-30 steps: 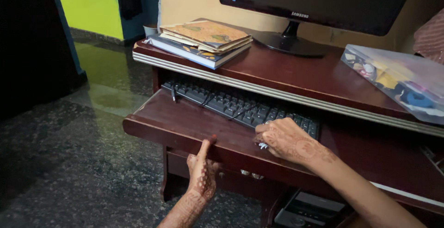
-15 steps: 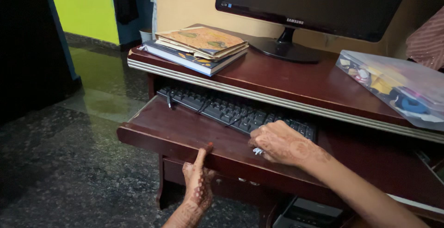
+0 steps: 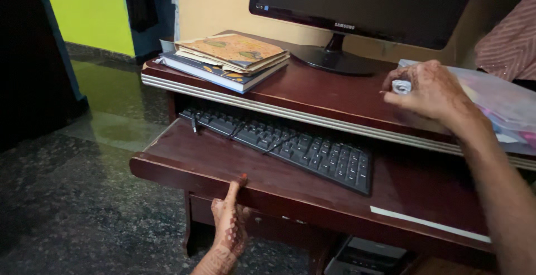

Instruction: The person removes a keyboard from a desk, places it on the floor, and wipes it with a white cloth. They then wipe the desk surface with the same cloth.

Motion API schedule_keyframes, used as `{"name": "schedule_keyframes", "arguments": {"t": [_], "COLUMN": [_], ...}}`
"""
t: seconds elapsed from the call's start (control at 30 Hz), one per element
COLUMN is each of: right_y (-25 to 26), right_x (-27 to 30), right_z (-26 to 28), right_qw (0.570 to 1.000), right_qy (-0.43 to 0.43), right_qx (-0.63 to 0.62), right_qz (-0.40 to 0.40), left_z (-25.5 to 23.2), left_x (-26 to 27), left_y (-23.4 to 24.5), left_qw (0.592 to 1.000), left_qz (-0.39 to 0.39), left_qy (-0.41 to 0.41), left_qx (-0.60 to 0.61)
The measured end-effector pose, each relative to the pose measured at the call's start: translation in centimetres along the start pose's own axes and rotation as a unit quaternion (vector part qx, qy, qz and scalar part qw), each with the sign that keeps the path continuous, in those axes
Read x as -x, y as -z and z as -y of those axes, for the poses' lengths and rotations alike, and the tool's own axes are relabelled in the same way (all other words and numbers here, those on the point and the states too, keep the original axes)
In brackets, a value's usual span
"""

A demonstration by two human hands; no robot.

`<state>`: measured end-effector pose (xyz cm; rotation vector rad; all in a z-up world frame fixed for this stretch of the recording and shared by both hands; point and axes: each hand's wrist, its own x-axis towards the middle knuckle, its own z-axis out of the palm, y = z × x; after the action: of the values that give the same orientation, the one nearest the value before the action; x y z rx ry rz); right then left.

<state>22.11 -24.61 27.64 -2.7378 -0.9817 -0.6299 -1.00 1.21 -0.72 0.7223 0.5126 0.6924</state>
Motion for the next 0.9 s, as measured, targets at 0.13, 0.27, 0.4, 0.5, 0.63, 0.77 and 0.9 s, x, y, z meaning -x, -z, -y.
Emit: {"name": "schedule_keyframes", "arguments": {"t": [0.13,0.27,0.4,0.5,0.63,0.77,0.9], "right_y": [-2.1,-2.6,-0.2,0.4,-2.2,-6.5,-10.0], "right_x": [-1.2,-0.3,1.9,5.3,11.8,14.4,13.5], "right_z": [-3.0,-3.6,-3.8,-3.4,-1.9,-1.2,-2.6], "right_qw": [0.993,0.983,0.988,0.997,0.993,0.959,0.958], "right_qy": [-0.046,0.006,-0.07,-0.053,-0.018,-0.132,-0.183], "right_qx": [0.094,0.176,0.135,0.011,0.012,0.091,0.055], "right_qz": [0.062,0.047,0.005,-0.063,0.113,0.235,0.216], "left_z": [0.7,0.9,0.1,-1.3,-4.4,-9.9,-14.0], "left_x": [-0.9,-1.2,-0.7,0.4,2.1,1.0,-1.9], "left_y": [0.3,0.6,0.5,0.2,1.7,4.9,6.1], "left_qw": [0.999,0.999,0.999,0.996,0.999,0.975,0.915], "left_qz": [-0.028,-0.023,0.001,-0.004,-0.021,-0.022,-0.153], "left_qy": [0.029,0.032,0.012,0.09,-0.001,-0.223,-0.315], "left_qx": [0.003,-0.022,-0.047,-0.008,-0.038,0.008,-0.2]}}
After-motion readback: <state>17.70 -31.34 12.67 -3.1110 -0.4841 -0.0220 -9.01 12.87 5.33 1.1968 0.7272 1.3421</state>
